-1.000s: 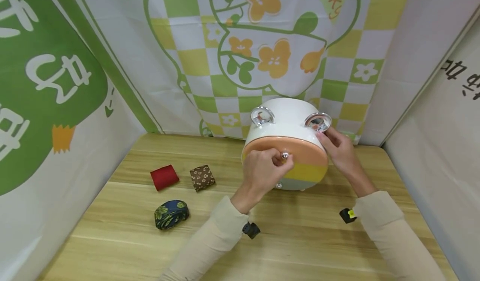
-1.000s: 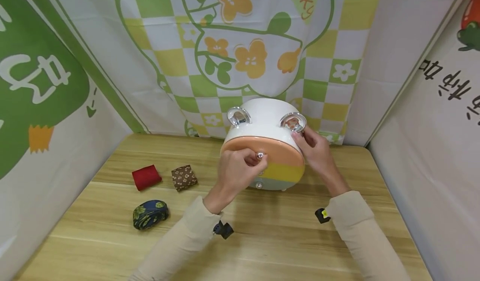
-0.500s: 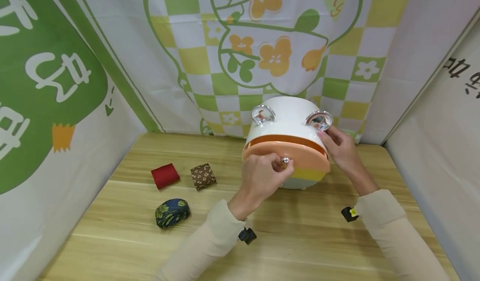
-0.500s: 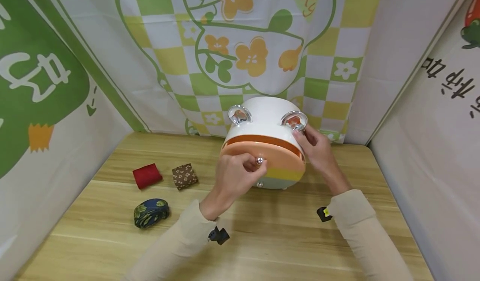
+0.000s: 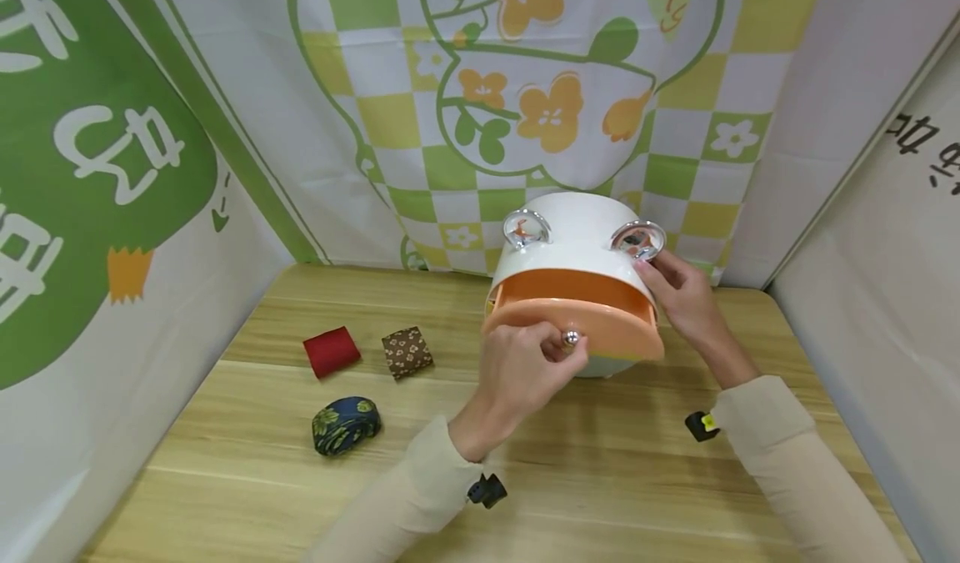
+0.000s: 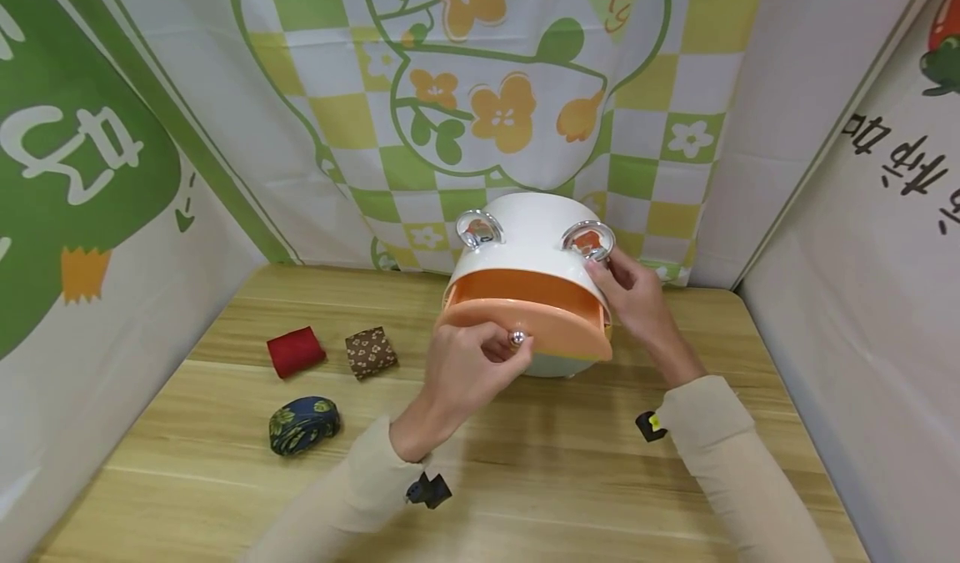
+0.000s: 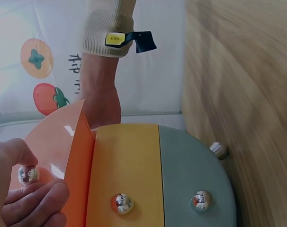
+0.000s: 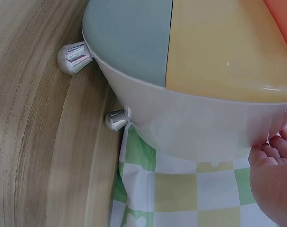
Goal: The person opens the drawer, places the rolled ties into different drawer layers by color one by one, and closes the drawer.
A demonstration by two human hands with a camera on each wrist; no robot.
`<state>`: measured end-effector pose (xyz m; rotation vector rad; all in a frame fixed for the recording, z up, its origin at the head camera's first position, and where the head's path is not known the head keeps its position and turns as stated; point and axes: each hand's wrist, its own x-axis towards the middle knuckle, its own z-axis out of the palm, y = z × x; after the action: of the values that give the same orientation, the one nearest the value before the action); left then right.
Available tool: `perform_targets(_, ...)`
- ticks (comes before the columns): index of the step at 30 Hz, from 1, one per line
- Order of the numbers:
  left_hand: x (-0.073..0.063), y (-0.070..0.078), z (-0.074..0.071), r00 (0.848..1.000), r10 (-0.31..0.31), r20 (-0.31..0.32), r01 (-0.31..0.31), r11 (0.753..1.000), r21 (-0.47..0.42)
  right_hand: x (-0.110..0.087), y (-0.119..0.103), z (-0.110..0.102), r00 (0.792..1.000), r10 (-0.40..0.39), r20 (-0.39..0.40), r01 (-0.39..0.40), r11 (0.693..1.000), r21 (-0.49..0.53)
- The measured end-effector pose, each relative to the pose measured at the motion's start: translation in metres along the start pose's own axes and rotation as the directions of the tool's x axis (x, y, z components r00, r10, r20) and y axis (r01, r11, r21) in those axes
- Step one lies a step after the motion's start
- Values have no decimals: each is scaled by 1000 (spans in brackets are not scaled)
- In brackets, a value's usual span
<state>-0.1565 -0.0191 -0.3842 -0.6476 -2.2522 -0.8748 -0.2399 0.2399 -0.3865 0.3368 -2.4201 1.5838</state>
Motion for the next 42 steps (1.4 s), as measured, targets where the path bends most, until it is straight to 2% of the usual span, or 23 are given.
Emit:
perform_targets(9, -9, 7, -8, 1000, 19, 15, -19, 1000, -7, 0, 0, 0, 1000, -9, 1, 9, 1000, 5)
perform_targets(15, -14, 10, -12, 1000, 28, -2, -28, 1000, -8, -1, 0, 2, 1000, -9, 10, 9, 1000, 12)
perform_targets(23, -22, 13, -17, 999, 38, 4, -38, 999, -36, 0, 0, 2, 1000, -25, -14, 25, 999, 39)
perform_targets(42, -33, 12, -18, 999, 32, 5, -32, 997, -71, 0, 2, 5, 999, -43, -27, 45, 998, 48)
